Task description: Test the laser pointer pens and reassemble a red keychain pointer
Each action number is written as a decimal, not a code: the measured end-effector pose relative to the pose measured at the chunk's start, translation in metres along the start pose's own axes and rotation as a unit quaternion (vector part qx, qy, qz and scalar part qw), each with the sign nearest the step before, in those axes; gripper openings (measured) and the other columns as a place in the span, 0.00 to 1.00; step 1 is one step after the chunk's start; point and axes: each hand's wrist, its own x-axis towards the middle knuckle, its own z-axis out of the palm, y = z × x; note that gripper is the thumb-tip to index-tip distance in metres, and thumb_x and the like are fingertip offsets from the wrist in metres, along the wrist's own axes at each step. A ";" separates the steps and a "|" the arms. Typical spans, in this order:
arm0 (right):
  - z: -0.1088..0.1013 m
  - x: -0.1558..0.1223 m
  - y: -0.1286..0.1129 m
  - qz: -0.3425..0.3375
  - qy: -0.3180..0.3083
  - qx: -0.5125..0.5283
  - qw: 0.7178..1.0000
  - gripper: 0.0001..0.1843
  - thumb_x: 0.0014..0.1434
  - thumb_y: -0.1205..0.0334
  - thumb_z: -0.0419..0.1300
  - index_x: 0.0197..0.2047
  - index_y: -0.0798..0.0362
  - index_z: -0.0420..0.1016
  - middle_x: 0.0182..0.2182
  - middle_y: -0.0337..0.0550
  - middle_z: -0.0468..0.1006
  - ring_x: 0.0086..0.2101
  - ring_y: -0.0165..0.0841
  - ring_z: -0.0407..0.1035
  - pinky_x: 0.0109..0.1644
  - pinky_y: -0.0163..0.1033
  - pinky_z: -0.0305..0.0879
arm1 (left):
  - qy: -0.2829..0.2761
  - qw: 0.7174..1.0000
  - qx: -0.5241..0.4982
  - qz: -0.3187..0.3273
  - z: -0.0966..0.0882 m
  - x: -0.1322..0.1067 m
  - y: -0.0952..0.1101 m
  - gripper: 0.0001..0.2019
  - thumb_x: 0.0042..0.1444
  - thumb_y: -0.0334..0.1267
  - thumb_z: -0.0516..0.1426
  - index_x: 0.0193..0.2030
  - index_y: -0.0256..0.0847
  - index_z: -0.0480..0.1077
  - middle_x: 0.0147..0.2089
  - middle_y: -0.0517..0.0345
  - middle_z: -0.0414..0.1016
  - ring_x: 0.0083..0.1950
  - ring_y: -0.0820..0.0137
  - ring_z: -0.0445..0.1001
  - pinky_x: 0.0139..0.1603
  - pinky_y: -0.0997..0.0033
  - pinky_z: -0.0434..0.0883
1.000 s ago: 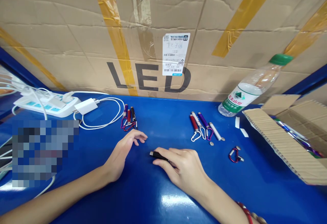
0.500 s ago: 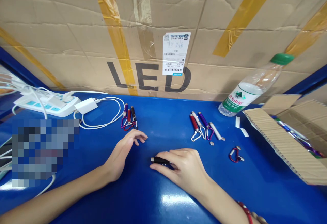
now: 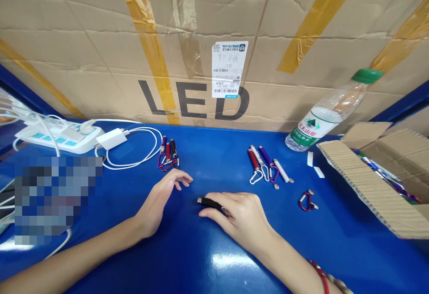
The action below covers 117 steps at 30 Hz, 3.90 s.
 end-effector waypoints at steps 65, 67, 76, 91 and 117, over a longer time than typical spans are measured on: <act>0.004 -0.010 0.033 0.097 -0.014 -0.373 0.923 0.22 0.63 0.57 0.45 0.47 0.60 0.73 0.39 0.55 0.74 0.37 0.43 0.72 0.37 0.47 0.72 | -0.063 0.974 0.202 0.077 0.001 -0.007 0.014 0.09 0.62 0.31 0.46 0.42 0.40 0.66 0.43 0.53 0.70 0.45 0.65 0.67 0.48 0.65 0.63; 0.004 -0.011 0.034 0.109 -0.012 -0.399 0.910 0.22 0.62 0.55 0.46 0.47 0.61 0.74 0.40 0.57 0.75 0.38 0.45 0.72 0.37 0.49 0.71 | -0.060 0.963 0.241 0.100 0.003 -0.008 0.013 0.09 0.60 0.29 0.47 0.44 0.38 0.66 0.45 0.51 0.71 0.46 0.64 0.68 0.49 0.63 0.63; 0.008 -0.013 0.038 0.114 0.015 -0.434 0.893 0.30 0.63 0.50 0.42 0.48 0.67 0.73 0.46 0.65 0.70 0.44 0.52 0.67 0.42 0.51 0.66 | 0.015 0.914 0.396 0.086 0.007 -0.010 0.001 0.15 0.58 0.33 0.49 0.50 0.34 0.66 0.57 0.40 0.65 0.61 0.51 0.60 0.56 0.50 0.61; 0.001 0.000 0.021 -0.030 0.024 -0.209 0.977 0.12 0.61 0.60 0.52 0.45 0.53 0.73 0.46 0.53 0.71 0.46 0.44 0.66 0.47 0.50 0.64 | 0.010 0.897 0.433 0.092 0.006 -0.011 0.000 0.16 0.57 0.36 0.50 0.51 0.33 0.66 0.56 0.38 0.67 0.58 0.50 0.64 0.54 0.50 0.63; 0.002 -0.001 0.031 -0.045 -0.041 -0.192 0.980 0.30 0.56 0.58 0.55 0.62 0.55 0.60 0.67 0.54 0.41 0.63 0.53 0.38 0.61 0.65 0.42 | -0.003 0.886 0.457 0.077 0.008 -0.012 -0.005 0.19 0.60 0.40 0.49 0.54 0.31 0.65 0.58 0.34 0.65 0.61 0.50 0.62 0.58 0.48 0.60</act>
